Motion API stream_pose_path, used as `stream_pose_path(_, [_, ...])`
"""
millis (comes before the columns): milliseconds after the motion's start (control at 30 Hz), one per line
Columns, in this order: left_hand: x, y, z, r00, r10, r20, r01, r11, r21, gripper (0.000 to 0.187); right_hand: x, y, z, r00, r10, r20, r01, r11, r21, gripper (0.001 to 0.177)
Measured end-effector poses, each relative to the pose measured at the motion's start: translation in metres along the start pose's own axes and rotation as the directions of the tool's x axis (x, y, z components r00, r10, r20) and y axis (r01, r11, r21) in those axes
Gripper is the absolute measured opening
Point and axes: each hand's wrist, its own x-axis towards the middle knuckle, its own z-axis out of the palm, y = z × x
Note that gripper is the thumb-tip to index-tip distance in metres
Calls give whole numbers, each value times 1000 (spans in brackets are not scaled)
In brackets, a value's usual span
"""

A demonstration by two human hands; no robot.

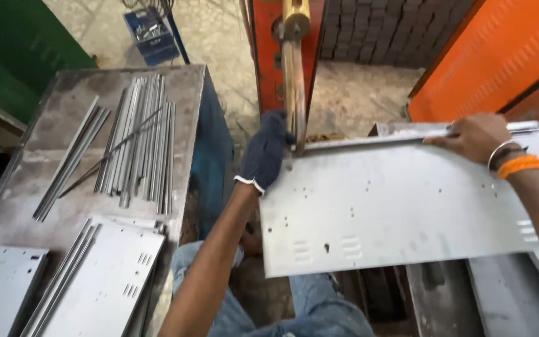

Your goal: Using a stationary spot welding machine to attach thin metal strips to larger metal panels.

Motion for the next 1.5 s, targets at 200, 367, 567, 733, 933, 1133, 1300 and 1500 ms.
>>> stream_pose_path(200, [-13, -12, -13, 986, -162, 26, 159, 983, 96, 52, -31, -16, -11, 1000, -4, -24, 4, 1000, -16, 91])
stream_pose_path(367, [-10, 30, -53, 968, -211, 140, 115, 859, 498, 42, -29, -59, -31, 994, -96, -49, 98, 994, 52, 88])
stream_pose_path(567, [-13, 29, -105, 903, -404, 144, 261, 785, 561, 36, -31, -116, -62, 950, -203, -238, 248, 951, 182, 64])
stream_pose_path(733, [-35, -18, -188, 861, -492, 131, 365, 776, 515, 36, -39, -154, -97, 896, -335, -291, 426, 832, 356, 47])
stream_pose_path(933, [-46, 1, -233, 852, -515, 89, 386, 734, 559, 33, -37, -173, -98, 869, -356, -344, 480, 776, 409, 38])
stream_pose_path(1133, [-30, 53, -205, 970, -187, 156, 0, 640, 768, 29, -37, -197, -100, 887, -354, -296, 454, 782, 426, 38])
stream_pose_path(1300, [-22, 14, -123, 924, 134, 359, -339, 722, 604, 31, -36, -221, -99, 873, -376, -311, 483, 752, 448, 42])
stream_pose_path(1500, [-18, 19, -64, 935, 99, 342, -323, 636, 701, 25, -41, -233, -100, 825, -387, -412, 551, 712, 436, 37])
